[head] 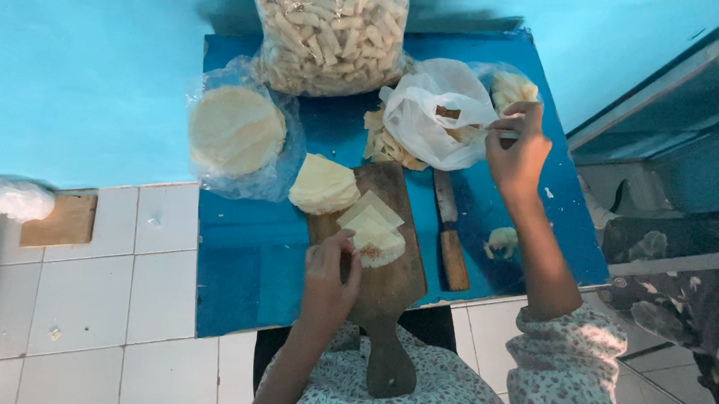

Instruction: The person places thin square dough sheets in a row on a wooden board, spoons brown filling from a plastic bag onto each sheet, and folds the dough over the filling by hand, building a row of folded filled pastries on the board.

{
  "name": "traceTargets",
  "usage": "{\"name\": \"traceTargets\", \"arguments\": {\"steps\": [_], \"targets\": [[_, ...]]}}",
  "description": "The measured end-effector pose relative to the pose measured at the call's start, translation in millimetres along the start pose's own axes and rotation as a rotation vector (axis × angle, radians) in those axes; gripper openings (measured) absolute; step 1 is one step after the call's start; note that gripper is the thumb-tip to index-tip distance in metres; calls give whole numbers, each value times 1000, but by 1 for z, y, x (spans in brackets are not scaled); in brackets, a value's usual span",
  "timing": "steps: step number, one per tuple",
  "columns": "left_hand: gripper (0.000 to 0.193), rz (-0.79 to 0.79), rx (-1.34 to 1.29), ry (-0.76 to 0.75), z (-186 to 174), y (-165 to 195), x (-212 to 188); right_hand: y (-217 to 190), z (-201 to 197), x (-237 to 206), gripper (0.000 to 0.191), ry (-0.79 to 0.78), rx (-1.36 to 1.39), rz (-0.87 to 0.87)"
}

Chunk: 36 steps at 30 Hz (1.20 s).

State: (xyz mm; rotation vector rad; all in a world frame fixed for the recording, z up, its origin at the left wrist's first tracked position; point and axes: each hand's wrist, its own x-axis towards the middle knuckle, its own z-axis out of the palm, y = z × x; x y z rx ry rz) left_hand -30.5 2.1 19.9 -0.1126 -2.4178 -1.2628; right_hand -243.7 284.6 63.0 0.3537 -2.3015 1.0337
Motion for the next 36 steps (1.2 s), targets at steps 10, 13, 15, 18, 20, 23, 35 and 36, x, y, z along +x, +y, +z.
{"name": "traceTargets", "arguments": {"steps": [10,13,15,18,20,23,35,36], "targets": [[40,58,-8,31,0,-1,1,20,-28,-13,43,20,219,196],[40,15,-5,8,-1,1,2,6,-33,-33,42,-43,452,307],[41,-19,3,8,-1,2,3,-12,-30,-57,41,-124,598,346],[45,-42,25,16,1,3,6,-45,-14,-94,42,-252,662,425],[45,-25,59,3,0,3,7,-64,-6,-117,38,-308,649,411],[45,-24,49,13,-1,3,7,-84,2,-138,34,-311,545,316],[44,-35,20,2,1,9,8,-95,-13,-150,32,-243,184,-246],[43,-39,22,4,1,9,8,-95,-13,-150,32,-251,207,-278]]}}
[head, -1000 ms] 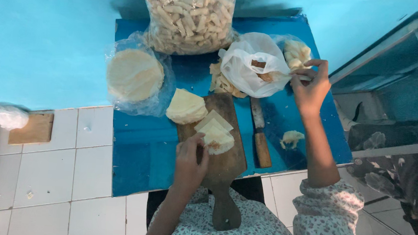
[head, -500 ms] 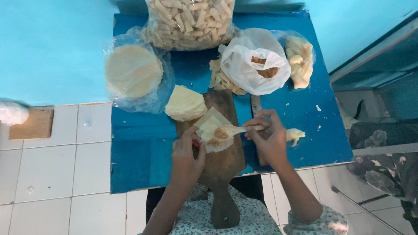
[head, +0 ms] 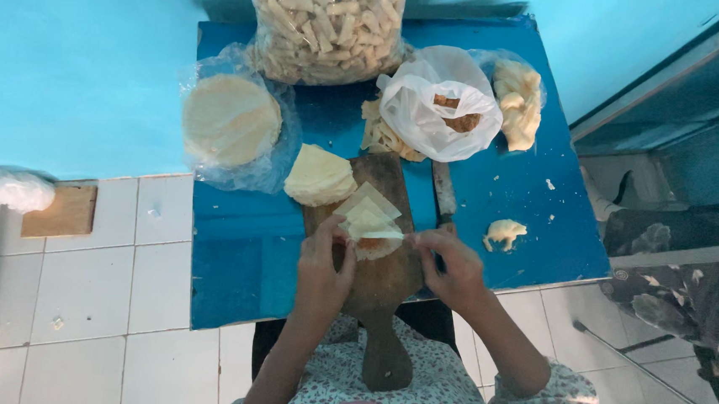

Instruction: The person places thin square dough sheets in a row on a wooden board, spoons brown filling from a plastic bag onto each sheet, and folds the dough over the filling by hand, building a row of folded filled pastries on the board.

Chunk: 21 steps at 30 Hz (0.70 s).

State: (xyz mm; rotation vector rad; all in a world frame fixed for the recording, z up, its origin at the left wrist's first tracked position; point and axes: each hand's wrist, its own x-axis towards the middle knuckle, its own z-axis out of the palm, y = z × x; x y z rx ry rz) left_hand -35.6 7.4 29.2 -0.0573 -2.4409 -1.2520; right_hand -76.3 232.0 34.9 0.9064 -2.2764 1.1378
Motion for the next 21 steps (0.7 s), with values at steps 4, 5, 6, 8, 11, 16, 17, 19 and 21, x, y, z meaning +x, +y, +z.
{"name": "traceTargets", "arguments": {"steps": [4,5,6,8,11,16,17,19,21], "targets": [[41,-1,-8,10,2,0,1,2,-1,-2,31,-11,-1,-77],[41,0,-14,14,3,-1,0,3,0,-4,31,-13,0,-62],[40,-12,-18,0,3,-1,1,4,1,-5,31,-13,2,-49],[40,-37,-26,-29,3,-1,1,5,3,-8,32,-9,-8,-38],[38,-7,-33,9,3,-2,1,5,6,-8,33,-7,-30,-51],[40,-11,-7,-1,2,-3,0,-2,0,0,32,37,-84,-8],[40,-11,-6,-2,1,-3,0,0,-5,5,32,94,-117,-30],[39,-26,-26,-29,0,-4,0,9,-25,19,34,201,-238,8],[38,-19,-44,-24,0,-4,0,18,-40,33,35,341,-320,126]]}}
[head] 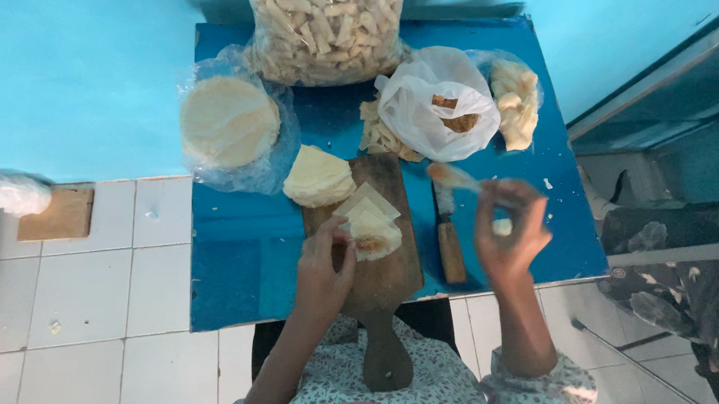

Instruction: The person places thin square dough sheets in a row on a wooden board, spoons brown filling from a plastic bag onto each sheet, and folds the dough over the filling by hand, building a row of folded filled pastries on the board.

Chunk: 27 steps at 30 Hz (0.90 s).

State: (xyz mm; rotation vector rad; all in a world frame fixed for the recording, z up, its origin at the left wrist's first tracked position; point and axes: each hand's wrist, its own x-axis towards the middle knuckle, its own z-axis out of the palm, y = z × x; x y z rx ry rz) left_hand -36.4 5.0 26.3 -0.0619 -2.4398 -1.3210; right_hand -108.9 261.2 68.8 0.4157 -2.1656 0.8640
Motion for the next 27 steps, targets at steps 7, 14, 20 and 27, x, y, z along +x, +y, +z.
{"name": "traceTargets", "arguments": {"steps": [7,14,20,27], "targets": [[41,56,-33,5,-1,5,1,35,19,53,38,-8,-93,195],[41,149,-8,-38,-6,5,3,34,40,61,41,-34,-66,125],[34,190,-22,-101,-12,4,3,-12,20,47,51,-115,-402,-41],[41,242,-6,-113,-17,-3,9,-85,33,-40,39,-346,-65,181]]}}
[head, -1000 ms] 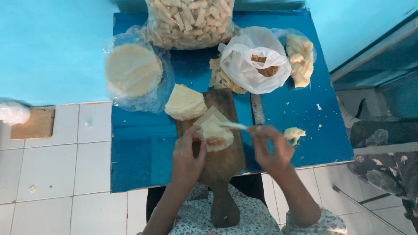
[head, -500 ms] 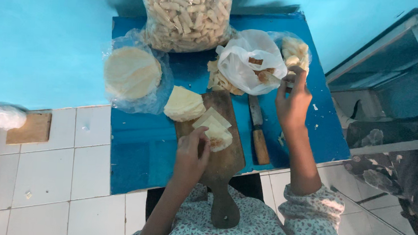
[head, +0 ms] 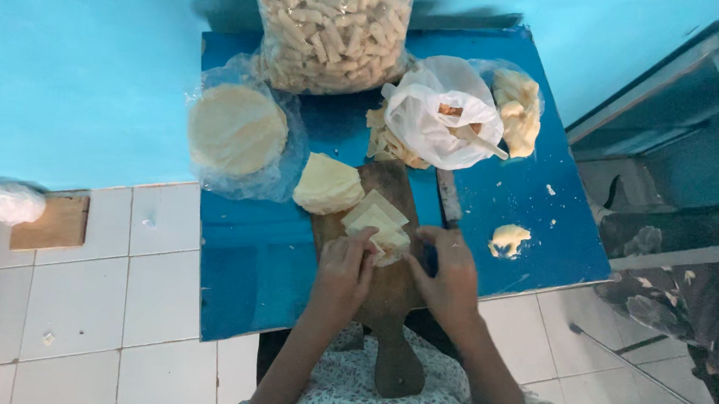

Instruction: The person places thin square dough sheets in a row on a wooden board, spoons brown filling from a plastic bag onto each sheet, and folds the dough over the filling by hand, building a row of folded filled pastries on the board.

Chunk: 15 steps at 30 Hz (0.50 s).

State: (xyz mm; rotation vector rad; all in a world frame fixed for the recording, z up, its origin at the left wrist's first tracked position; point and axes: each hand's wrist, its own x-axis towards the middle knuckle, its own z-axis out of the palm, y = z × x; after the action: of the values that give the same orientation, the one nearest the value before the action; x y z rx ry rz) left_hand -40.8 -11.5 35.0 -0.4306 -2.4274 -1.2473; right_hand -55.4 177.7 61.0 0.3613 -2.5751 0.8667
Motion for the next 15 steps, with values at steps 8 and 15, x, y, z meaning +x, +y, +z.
{"name": "traceTargets", "arguments": {"steps": [8,15], "targets": [[45,9,108,-39,-5,-2,-2,-4,37,-17,39,85,182,131],[48,-17,88,-33,-10,-3,-4,-10,40,-15,42,111,80,81]]}}
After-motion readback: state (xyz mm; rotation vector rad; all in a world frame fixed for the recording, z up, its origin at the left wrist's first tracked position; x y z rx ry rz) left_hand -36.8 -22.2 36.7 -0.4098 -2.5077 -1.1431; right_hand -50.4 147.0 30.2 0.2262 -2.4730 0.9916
